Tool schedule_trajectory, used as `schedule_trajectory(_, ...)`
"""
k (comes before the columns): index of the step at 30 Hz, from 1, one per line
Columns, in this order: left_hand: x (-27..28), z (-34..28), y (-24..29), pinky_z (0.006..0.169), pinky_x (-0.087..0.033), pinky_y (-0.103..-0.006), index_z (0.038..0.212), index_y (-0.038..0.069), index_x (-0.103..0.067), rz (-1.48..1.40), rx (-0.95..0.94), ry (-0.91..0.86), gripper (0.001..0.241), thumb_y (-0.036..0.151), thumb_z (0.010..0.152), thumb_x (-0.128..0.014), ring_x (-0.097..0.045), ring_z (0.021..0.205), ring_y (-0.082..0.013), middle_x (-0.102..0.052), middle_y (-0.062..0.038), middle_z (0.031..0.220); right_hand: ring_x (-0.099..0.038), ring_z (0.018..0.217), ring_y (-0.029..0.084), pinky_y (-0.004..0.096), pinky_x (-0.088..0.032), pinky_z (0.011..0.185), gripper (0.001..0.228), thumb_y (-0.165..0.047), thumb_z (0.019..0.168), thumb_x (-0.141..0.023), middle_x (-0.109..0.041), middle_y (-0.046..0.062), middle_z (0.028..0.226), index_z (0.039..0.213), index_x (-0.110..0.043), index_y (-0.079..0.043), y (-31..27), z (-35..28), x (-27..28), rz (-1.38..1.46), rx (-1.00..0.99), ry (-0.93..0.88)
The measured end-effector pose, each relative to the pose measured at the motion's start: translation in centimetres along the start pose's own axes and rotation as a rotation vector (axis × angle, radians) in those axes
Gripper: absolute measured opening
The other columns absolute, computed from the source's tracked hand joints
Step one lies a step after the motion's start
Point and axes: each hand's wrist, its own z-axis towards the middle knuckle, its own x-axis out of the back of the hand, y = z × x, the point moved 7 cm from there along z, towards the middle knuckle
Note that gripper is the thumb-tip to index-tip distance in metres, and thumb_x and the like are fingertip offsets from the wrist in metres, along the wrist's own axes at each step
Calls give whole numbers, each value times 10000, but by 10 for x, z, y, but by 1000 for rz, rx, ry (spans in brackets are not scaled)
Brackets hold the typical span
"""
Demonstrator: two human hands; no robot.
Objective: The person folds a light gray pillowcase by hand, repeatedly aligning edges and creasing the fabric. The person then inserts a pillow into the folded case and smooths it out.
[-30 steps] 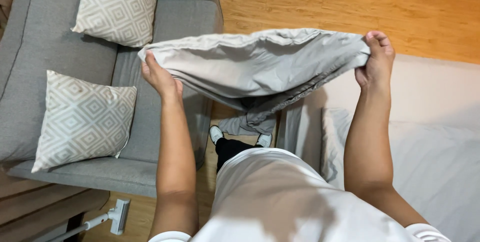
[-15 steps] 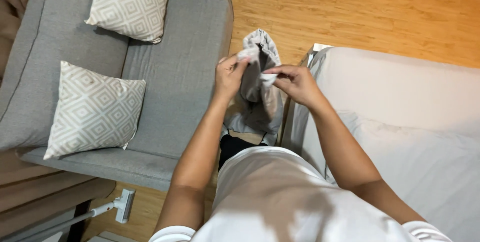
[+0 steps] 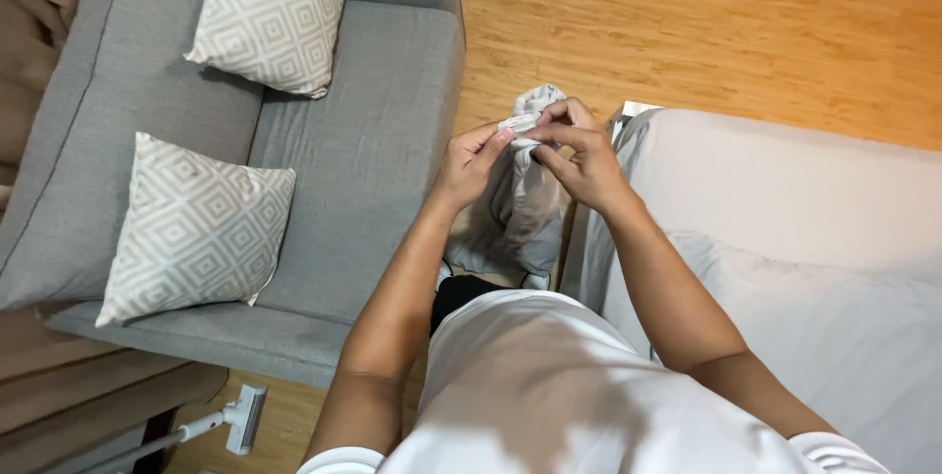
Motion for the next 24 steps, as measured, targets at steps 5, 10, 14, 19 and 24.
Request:
schedule_trajectory(5,4,4,-4,1060,-493,-385,1351,35,-680,-239,-128,-88,413,158,960,-727,-590,1197,-157,-716,-157,1272,-620,847,267,380,-502,795,142,-61,853,-850,-614,106,1007,983,-796,-75,19,6,-11,-55,-19,106)
schedule_trajectory(10,31,13,-2,995,-535,-394,1338,20,-681,-153,-176,-123,429,89,927,-782,-579,1142,-142,-742,-153,1202,-611,838,276,393,-495,784,142,-70,829,-866,-606,106,990,950,-790,-77,28,15,-28,-105,-42,176)
schedule_trajectory(14,59,22,15,954,-548,-431,1287,44,-713,-14,-213,-166,300,104,998,-660,-651,1139,-233,-752,-189,1151,-620,816,242,346,-477,757,125,-129,897,-836,-659,95,980,926,-732,-67,44,23,-52,32,-21,82)
schedule_trajectory(19,113,37,20,967,-535,-391,1234,47,-728,-45,-242,-122,248,150,1026,-642,-660,1036,-170,-755,-134,1064,-671,854,288,392,-494,770,192,-124,882,-849,-725,153,1000,909,-687,-25,39,40,-85,108,-48,-42)
schedule_trajectory(24,170,51,30,987,-492,-371,1230,32,-696,-65,-328,-21,342,317,1078,-583,-611,1025,-173,-712,-123,1052,-706,1006,457,561,-418,921,442,-457,791,-792,-772,218,938,915,-755,-34,92,32,-120,-509,-419,-495)
